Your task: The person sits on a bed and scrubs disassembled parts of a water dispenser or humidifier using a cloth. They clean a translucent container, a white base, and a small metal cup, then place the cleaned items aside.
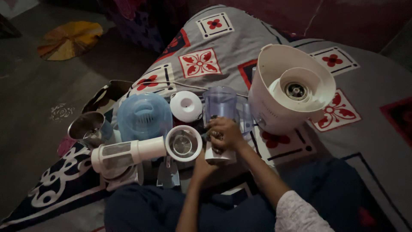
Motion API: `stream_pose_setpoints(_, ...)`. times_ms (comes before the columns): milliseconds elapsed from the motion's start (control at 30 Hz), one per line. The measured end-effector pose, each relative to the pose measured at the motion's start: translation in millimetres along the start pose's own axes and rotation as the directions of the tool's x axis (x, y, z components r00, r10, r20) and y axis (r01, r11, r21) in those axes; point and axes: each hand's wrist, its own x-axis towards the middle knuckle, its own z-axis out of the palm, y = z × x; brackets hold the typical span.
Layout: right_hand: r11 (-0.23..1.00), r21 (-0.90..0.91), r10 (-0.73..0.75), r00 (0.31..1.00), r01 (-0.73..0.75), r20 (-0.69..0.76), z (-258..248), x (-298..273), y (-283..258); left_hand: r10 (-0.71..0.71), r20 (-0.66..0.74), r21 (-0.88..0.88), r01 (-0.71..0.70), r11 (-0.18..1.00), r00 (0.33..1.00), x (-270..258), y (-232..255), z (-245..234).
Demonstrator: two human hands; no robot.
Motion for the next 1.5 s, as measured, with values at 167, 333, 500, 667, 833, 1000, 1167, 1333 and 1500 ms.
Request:
stream_pose_setpoints(167, 0.999, -0.023, 0.030, 0.999, -0.030, -0.028, 1, 13, 12, 0.216, -0.027, 0.149, -0.209, 0.966, 0.976, 10, -25, 1)
stream_pose_setpoints(333, 0.996, -0.069, 0.059, 0.997, -0.061, -0.040, 2, 27, 24, 0.183, -0.073, 0.147, -0.171, 0.974, 0.980, 9, -31, 2)
stream_pose_setpoints(500, 0.996, -0.082, 0.039, 0.996, -0.046, -0.078, 4, 41, 41, 0.243, -0.066, 0.160, -0.230, 0.960, 0.968, 11, -37, 1)
stream_pose_setpoints(667, 0.984, -0.095, 0.144, 0.988, -0.148, -0.050, 7, 53, 56, 0.289, -0.110, 0.177, -0.267, 0.947, 0.951, 13, -40, 4)
stream_pose_setpoints(833, 0.984, -0.135, 0.100, 0.990, -0.114, -0.102, 9, 61, 68, 0.218, -0.103, 0.153, -0.201, 0.968, 0.971, 8, -28, 3)
stream_pose_setpoints(1000, 0.981, -0.149, 0.104, 0.988, -0.121, -0.119, 11, 61, 67, 0.248, -0.095, 0.157, -0.232, 0.960, 0.964, 9, -32, 2)
stream_pose_setpoints(1167, 0.976, -0.173, 0.114, 0.985, -0.135, -0.129, 13, 54, 63, 0.255, -0.106, 0.192, -0.232, 0.954, 0.961, 10, -32, 3)
stream_pose_setpoints(1333, 0.971, -0.144, 0.168, 0.975, -0.189, -0.141, 19, 39, 56, 0.289, -0.102, 0.170, -0.269, 0.948, 0.952, 11, -37, 4)
stream_pose_setpoints(1500, 0.978, -0.153, 0.124, 0.983, -0.144, -0.136, 23, 22, 44, 0.323, -0.108, 0.242, -0.290, 0.926, 0.940, 18, -68, 3)
